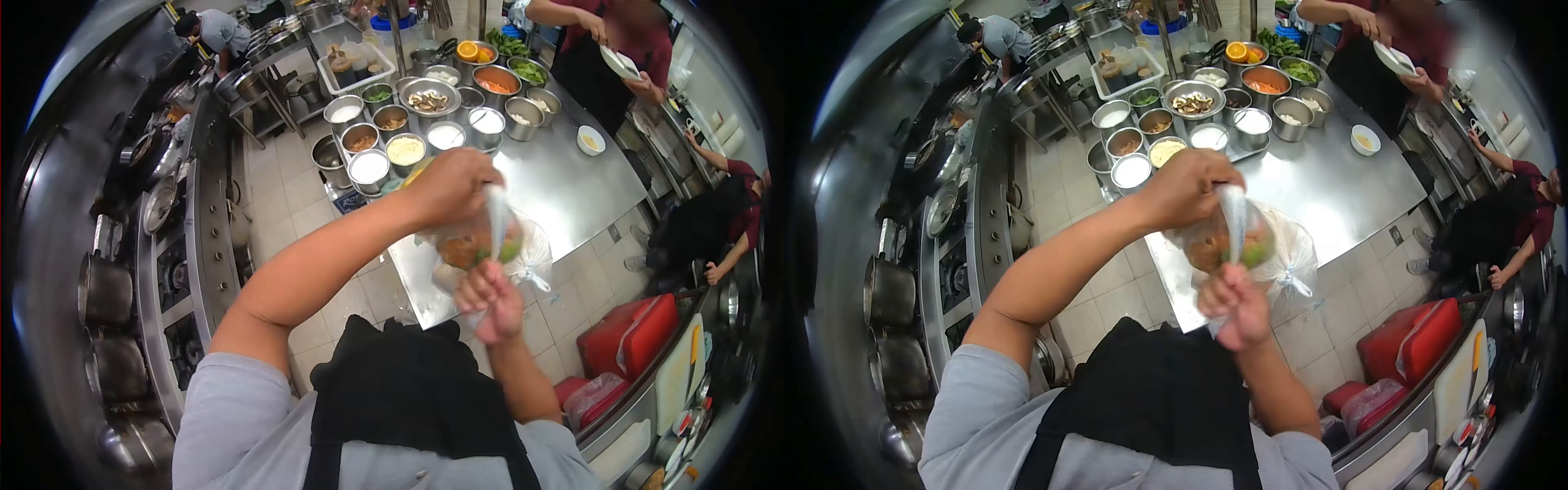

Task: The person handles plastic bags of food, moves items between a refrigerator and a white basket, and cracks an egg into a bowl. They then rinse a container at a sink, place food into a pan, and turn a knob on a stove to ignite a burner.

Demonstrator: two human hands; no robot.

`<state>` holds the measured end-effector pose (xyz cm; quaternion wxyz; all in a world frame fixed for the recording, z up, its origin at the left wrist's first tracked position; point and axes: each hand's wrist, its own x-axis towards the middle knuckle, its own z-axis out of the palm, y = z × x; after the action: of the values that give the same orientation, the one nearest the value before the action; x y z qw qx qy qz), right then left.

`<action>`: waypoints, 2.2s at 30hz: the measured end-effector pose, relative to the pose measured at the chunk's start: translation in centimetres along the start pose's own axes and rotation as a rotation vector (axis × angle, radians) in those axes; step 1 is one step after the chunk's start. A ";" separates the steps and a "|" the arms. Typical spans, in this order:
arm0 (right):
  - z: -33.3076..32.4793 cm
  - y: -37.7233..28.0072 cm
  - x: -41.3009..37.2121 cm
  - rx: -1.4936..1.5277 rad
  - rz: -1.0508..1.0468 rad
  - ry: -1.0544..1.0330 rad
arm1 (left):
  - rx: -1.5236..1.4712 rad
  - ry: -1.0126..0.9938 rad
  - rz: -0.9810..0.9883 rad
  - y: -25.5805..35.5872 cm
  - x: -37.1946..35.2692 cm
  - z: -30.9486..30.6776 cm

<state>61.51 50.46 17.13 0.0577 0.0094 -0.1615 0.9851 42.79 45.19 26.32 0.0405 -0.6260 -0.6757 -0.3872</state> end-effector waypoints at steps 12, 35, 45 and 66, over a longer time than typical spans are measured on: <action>2.4 -8.3 9.8 -0.436 -0.111 -0.384 | -0.252 0.275 -0.024 6.5 0.1 -6.3; -0.7 -0.4 17.6 -1.957 -0.074 -0.077 | -0.324 0.754 -0.931 -4.4 -10.6 0.9; -2.3 1.6 12.9 -1.849 -0.360 0.109 | -0.415 0.600 -1.058 -5.3 -13.5 5.3; -3.9 8.0 10.3 -1.947 -0.774 0.377 | -1.123 0.309 -1.105 -8.2 -15.6 6.7</action>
<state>50.32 45.34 11.25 0.3737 -0.1429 -0.8544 0.3315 41.83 36.99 9.37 -0.3852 -0.0673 -0.5788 -0.7156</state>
